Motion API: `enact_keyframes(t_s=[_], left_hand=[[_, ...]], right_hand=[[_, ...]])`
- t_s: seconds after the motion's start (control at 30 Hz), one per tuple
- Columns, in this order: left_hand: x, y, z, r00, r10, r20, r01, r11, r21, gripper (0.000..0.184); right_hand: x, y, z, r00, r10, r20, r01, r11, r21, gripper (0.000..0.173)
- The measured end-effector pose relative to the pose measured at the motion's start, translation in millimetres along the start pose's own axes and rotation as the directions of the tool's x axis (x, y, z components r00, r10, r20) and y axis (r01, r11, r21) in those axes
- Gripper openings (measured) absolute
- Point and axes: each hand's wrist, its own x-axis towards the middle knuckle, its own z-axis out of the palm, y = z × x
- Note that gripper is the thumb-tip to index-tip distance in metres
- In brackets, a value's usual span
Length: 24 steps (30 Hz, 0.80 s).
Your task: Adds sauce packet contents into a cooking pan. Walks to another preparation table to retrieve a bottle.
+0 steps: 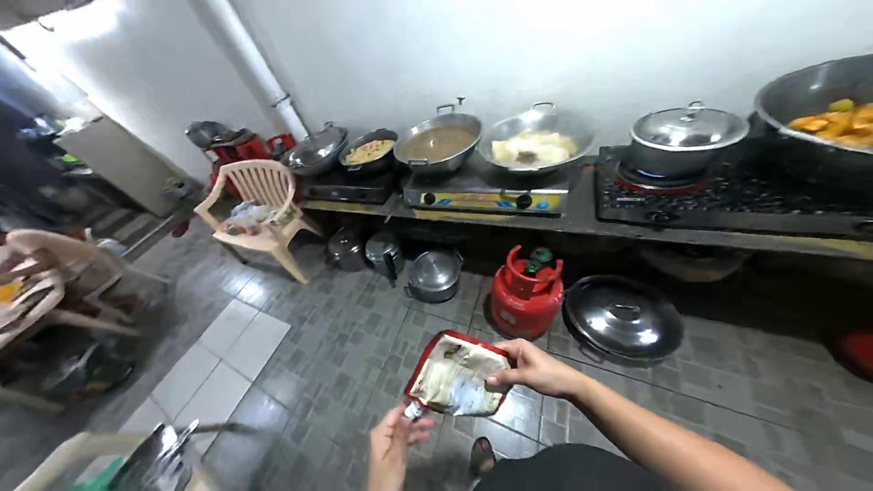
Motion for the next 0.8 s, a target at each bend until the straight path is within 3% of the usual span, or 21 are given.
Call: enact_keyframes(t_s=[0.07,0.17,0.27,0.33,0.43,0.53,0.63,0.7,0.8], left_hand=[[47.2,9.0,0.1,0.990,0.117,0.075,-0.118,0.993,0.004,0.043],[122.7,15.5,15.2,0.962,0.247,0.120,-0.245,0.969,-0.024,0.027],[191.0,34.4,34.8,0.972,0.106,0.208,-0.093,0.993,-0.069,0.019],[233.0,47.1,49.0,0.967,-0.027,0.255,0.042,0.998,-0.051,0.016],[293.0,52.9,75.1,0.927,-0.179,0.329,0.213,0.974,-0.070,0.032],[343.0,59.6,100.8,0.895,-0.265,0.358,0.310,0.948,-0.073,0.044],[387.6,61.4,107.7,0.940,-0.012,0.341,0.027,0.999,-0.038,0.027],[415.3,66.0,109.2,0.944,0.149,0.295,-0.175,0.983,0.062,0.033],[458.0,77.5,121.5,0.918,0.264,0.296,-0.320,0.934,0.161,0.011]], right_hand=[[16.4,-9.1,-18.6,0.995,-0.002,-0.101,0.003,1.000,0.011,0.025],[33.0,-20.5,-45.7,0.966,0.003,-0.259,0.007,0.999,0.039,0.034],[52.5,-18.7,-72.3,0.934,-0.018,-0.357,0.032,0.999,0.034,0.063],[70.1,-18.2,-89.3,0.896,-0.021,-0.444,0.015,1.000,-0.015,0.059],[98.9,-24.1,-130.1,0.835,-0.072,-0.545,-0.009,0.989,-0.144,0.047],[128.3,-40.6,-176.0,0.809,-0.118,-0.575,-0.005,0.978,-0.207,0.058],[167.1,-53.1,-212.1,0.821,-0.117,-0.559,-0.007,0.977,-0.214,0.065],[195.6,-58.5,-228.7,0.816,-0.141,-0.560,0.027,0.978,-0.208,0.064],[232.6,-62.1,-243.7,0.714,-0.116,-0.691,0.092,0.993,-0.072,0.062]])
